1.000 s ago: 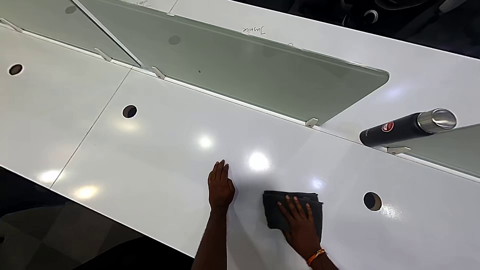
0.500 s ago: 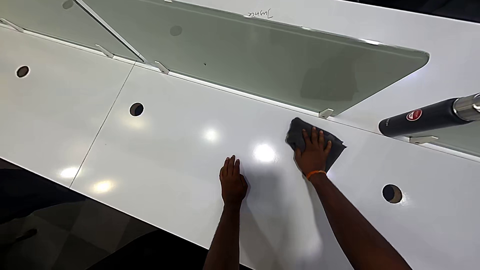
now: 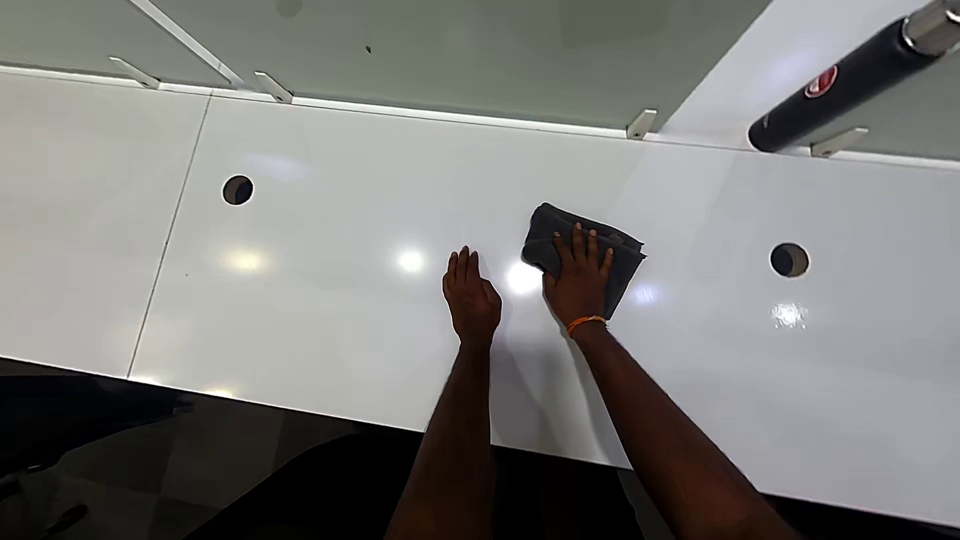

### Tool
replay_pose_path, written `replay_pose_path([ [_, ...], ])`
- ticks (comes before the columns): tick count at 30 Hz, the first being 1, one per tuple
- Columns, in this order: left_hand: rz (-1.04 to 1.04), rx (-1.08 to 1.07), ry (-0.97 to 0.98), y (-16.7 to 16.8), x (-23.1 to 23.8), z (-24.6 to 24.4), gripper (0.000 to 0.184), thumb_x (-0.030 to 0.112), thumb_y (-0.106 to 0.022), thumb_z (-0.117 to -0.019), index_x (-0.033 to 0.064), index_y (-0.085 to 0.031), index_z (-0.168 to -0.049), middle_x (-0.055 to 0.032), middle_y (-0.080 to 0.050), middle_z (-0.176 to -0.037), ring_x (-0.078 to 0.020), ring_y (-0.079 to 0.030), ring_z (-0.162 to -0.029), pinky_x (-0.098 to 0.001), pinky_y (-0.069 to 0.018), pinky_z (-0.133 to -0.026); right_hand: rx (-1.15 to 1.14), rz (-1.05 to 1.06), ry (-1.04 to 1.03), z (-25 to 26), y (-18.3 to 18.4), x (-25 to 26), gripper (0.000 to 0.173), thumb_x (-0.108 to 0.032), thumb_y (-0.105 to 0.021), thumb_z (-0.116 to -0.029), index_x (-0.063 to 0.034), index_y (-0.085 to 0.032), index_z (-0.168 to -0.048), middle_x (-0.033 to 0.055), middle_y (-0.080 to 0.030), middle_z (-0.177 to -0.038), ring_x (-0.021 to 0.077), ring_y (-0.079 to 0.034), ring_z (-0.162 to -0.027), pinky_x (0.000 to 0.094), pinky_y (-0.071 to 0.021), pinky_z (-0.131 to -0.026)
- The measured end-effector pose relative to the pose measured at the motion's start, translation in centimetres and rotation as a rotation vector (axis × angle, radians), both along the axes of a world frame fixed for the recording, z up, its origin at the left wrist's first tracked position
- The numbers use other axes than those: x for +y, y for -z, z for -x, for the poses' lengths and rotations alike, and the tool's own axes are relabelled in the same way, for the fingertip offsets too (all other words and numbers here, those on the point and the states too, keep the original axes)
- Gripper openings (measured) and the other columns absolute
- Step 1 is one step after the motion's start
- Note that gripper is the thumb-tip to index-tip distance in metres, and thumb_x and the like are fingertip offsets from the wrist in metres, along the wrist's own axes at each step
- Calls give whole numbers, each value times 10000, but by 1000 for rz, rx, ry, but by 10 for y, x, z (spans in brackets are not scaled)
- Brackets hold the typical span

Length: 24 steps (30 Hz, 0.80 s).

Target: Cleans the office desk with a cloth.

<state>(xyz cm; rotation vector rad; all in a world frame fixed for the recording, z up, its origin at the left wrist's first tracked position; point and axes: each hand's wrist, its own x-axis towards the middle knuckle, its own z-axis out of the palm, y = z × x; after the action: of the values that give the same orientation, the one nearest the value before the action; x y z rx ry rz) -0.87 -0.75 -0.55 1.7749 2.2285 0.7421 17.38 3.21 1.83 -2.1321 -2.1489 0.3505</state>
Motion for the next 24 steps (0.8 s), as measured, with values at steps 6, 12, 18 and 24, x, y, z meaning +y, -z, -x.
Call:
replay_pose_path([
  [6, -140, -193, 25, -3, -4, 6, 498, 75, -313, -995, -5, -551, -1425, -161, -537, -1510, -330, -399, -1483, -482, -269, -1234, 101, 20, -73, 25, -5, -123, 765, -400, -692, -859, -305, -430, -1571, 23, -210, -1718, 314, -132, -1592, 689, -100, -1215],
  [12, -124, -616, 92, -12, -3, 25, 489, 48, -290, -1002, -73, -537, -1406, -225, -534, -1483, -251, -485, -1421, -376, -367, -1196, 152, 141, -245, 50, -12, -258, 702, -448, -664, -891, -350, -451, -1553, -7, -284, -1695, 306, -173, -1584, 690, -137, -1215],
  [18, 67, -831, 109, -30, 4, 50, 498, 118, -265, -1029, -11, -545, -1420, -161, -530, -1500, -200, -470, -1421, -378, -371, -1178, 259, 207, -388, 27, -22, -326, 751, -215, -716, -853, -359, -457, -1543, -42, -345, -1668, 283, -319, -1537, 669, -248, -1184],
  [24, 153, -830, 166, -36, 7, 64, 512, 151, -236, -1043, -19, -563, -1398, -167, -559, -1471, -202, -488, -1408, -365, -363, -1184, 253, 68, -364, -11, -25, -274, 523, -169, -637, -899, -289, -623, -1408, -89, -531, -1537, 198, -439, -1470, 687, -252, -1175],
])
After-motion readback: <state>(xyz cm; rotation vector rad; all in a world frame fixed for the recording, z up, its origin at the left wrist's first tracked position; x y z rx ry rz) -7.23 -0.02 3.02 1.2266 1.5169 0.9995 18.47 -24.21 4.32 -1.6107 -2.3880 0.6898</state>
